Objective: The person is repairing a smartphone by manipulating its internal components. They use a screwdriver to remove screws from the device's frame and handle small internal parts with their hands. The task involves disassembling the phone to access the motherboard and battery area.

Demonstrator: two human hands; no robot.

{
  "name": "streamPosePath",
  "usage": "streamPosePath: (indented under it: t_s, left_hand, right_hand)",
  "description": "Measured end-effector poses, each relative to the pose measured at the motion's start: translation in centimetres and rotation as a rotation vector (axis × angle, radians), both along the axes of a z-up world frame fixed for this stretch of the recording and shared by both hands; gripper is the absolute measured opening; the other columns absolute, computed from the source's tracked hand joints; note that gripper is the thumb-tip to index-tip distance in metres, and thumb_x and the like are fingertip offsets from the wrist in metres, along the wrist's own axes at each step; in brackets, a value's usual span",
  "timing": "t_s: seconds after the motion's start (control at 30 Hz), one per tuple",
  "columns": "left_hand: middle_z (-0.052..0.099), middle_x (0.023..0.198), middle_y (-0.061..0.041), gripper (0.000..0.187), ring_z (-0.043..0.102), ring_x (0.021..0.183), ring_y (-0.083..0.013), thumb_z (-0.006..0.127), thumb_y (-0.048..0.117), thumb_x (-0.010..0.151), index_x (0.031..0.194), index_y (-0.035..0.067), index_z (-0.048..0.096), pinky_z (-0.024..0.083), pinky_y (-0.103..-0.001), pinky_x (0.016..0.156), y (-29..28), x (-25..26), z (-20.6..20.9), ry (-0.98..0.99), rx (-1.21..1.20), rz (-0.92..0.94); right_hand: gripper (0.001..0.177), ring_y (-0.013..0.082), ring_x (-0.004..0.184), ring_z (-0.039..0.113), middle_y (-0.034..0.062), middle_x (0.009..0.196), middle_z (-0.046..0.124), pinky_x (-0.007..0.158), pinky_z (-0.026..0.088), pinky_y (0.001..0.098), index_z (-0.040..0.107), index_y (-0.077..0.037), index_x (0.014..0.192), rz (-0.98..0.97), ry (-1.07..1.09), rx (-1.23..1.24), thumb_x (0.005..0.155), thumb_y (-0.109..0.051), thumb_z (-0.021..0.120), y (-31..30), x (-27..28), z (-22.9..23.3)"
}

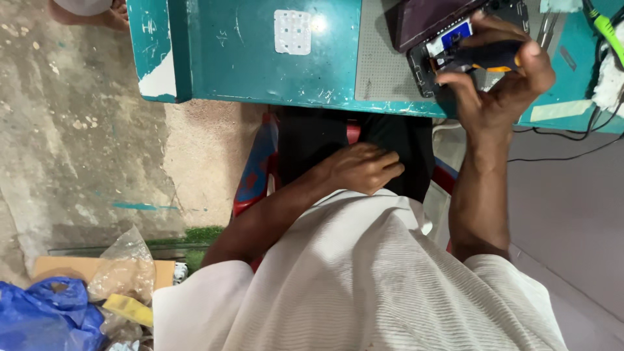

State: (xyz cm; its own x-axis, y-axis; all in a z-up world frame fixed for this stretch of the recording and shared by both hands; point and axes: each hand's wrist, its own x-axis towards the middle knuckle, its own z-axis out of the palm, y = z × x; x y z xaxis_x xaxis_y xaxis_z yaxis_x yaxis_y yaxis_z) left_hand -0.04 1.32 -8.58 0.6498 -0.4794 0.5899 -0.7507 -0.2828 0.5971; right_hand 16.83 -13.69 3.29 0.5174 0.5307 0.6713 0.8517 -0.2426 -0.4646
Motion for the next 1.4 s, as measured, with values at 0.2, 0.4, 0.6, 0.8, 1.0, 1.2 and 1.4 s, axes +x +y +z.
streamPosePath:
  t_s: [0.2, 0.4, 0.6, 0.8, 1.0, 1.2, 1.4]
  left_hand:
    - [0.068, 0.095, -0.018, 0.02, 0.07, 0.06, -0.0248, 0.07, 0.004, 0.08, 0.099, -0.001, 0.071, 0.057, -0.037, 0.052, 0.8, 0.3, -0.6, 0.1, 0.029, 0.08]
    - [0.069, 0.1, -0.021, 0.018, 0.07, 0.056, -0.0252, 0.069, 0.005, 0.081, 0.097, -0.002, 0.071, 0.057, -0.036, 0.048, 0.8, 0.6, -1.0, 0.062, 0.103, 0.09]
    - [0.07, 0.095, -0.018, 0.009, 0.069, 0.054, -0.0234, 0.07, 0.006, 0.085, 0.092, 0.0, 0.071, 0.055, -0.035, 0.046, 0.8, 0.5, -0.9, 0.051, 0.15, 0.115]
    - [0.071, 0.094, -0.016, 0.015, 0.069, 0.059, -0.0225, 0.073, 0.005, 0.082, 0.096, 0.001, 0.075, 0.055, -0.034, 0.05, 1.6, 0.8, 0.2, 0.007, 0.114, 0.18]
    - [0.07, 0.094, -0.013, 0.02, 0.07, 0.067, -0.0258, 0.074, 0.008, 0.08, 0.1, 0.002, 0.075, 0.058, -0.036, 0.059, 2.3, 1.1, 0.5, 0.029, 0.133, 0.176]
    - [0.07, 0.099, -0.011, 0.022, 0.069, 0.066, -0.0256, 0.073, 0.01, 0.083, 0.104, 0.006, 0.075, 0.058, -0.037, 0.062, 2.7, 0.9, 0.7, 0.107, 0.223, 0.174]
    - [0.071, 0.103, -0.007, 0.022, 0.072, 0.074, -0.023, 0.072, 0.011, 0.085, 0.107, 0.008, 0.073, 0.058, -0.036, 0.068, 2.9, 1.0, 1.8, 0.145, 0.298, 0.196]
  right_hand:
    - [0.097, 0.034, 0.111, 0.072, 0.021, 0.123, 0.062, 0.09, 0.064, 0.0396, 0.02, -0.031, 0.157, -0.033, 0.041, -0.004, 0.096, 0.005, 0.086, 0.0, -0.9, 0.0]
    - [0.095, 0.0299, 0.108, 0.071, 0.0159, 0.126, 0.059, 0.089, 0.065, 0.0357, 0.023, -0.027, 0.157, -0.036, 0.051, -0.055, 0.095, -0.001, 0.091, -0.5, -1.3, 0.7]
    - [0.092, 0.0287, 0.108, 0.07, 0.0136, 0.128, 0.052, 0.082, 0.061, 0.0324, 0.03, -0.02, 0.15, -0.128, -0.032, -0.066, 0.092, -0.001, 0.098, -1.3, -0.7, -0.5]
    - [0.083, 0.0256, 0.122, 0.07, 0.0121, 0.137, 0.057, 0.101, 0.063, 0.036, 0.028, -0.016, 0.158, -0.11, 0.064, -0.1, 0.102, 0.005, 0.087, -1.8, -1.4, -0.1]
    - [0.087, 0.0318, 0.11, 0.067, 0.0194, 0.125, 0.062, 0.093, 0.062, 0.0422, 0.032, -0.012, 0.152, -0.251, -0.178, -0.057, 0.094, -0.009, 0.096, 1.5, -1.9, 1.3]
    - [0.073, 0.0299, 0.118, 0.074, 0.0185, 0.138, 0.065, 0.1, 0.058, 0.0368, 0.031, -0.012, 0.158, -0.201, 0.005, -0.144, 0.106, -0.002, 0.081, 0.7, -2.5, 2.0]
    - [0.071, 0.0261, 0.102, 0.074, 0.0065, 0.108, 0.072, 0.094, 0.06, 0.0414, 0.048, -0.011, 0.146, -0.408, -0.135, -0.147, 0.094, -0.025, 0.093, 2.1, -2.4, 2.1]
